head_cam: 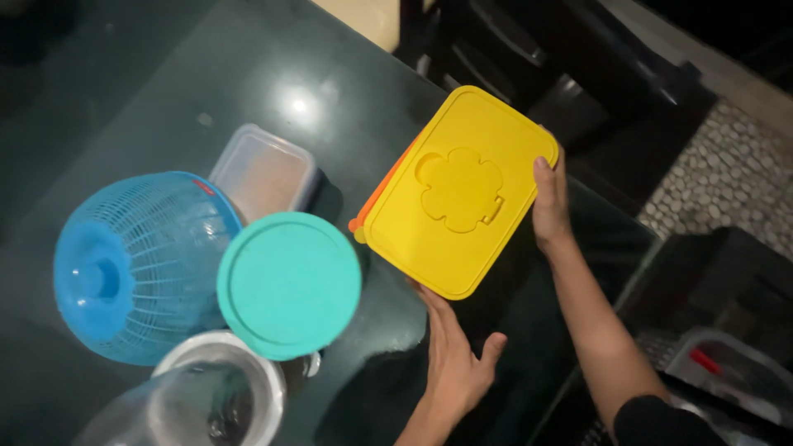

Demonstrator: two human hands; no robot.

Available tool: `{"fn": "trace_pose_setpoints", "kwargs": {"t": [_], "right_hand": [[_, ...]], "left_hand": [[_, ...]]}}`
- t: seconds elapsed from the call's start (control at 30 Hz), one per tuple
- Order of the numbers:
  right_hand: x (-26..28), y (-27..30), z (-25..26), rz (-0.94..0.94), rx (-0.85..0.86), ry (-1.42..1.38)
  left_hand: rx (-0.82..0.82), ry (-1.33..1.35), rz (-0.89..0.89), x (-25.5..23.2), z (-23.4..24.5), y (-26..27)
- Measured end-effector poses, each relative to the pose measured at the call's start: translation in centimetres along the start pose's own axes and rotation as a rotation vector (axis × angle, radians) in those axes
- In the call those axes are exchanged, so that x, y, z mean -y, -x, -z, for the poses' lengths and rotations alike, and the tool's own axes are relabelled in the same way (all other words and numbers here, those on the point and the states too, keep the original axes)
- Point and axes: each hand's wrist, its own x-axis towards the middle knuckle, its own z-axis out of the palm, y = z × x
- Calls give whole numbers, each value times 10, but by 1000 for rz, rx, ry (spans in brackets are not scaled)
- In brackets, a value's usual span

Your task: Wiping a dining table with a paper towel and organizing various kitchen containers.

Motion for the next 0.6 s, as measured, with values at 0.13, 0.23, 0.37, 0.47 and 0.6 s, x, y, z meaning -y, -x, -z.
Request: {"fn": "trace_pose_setpoints", "kwargs": {"t": [0.13, 0.23, 0.37, 0.47, 0.6], "right_hand": [[4, 25, 33, -16, -56, 27], [-5, 45, 62, -24, -92, -12], [-2, 73, 95, -52, -162, -17], [7, 94, 115, -89, -203, -32], [18, 122, 138, -125, -264, -48]], "left_hand": [[131, -29, 54, -8, -17, 23], [147, 38, -2, -24, -26, 37], [191, 16, -73, -24, -49, 63], [223, 22, -107, -30, -62, 80], [330, 47, -59, -41, -73, 98]]}}
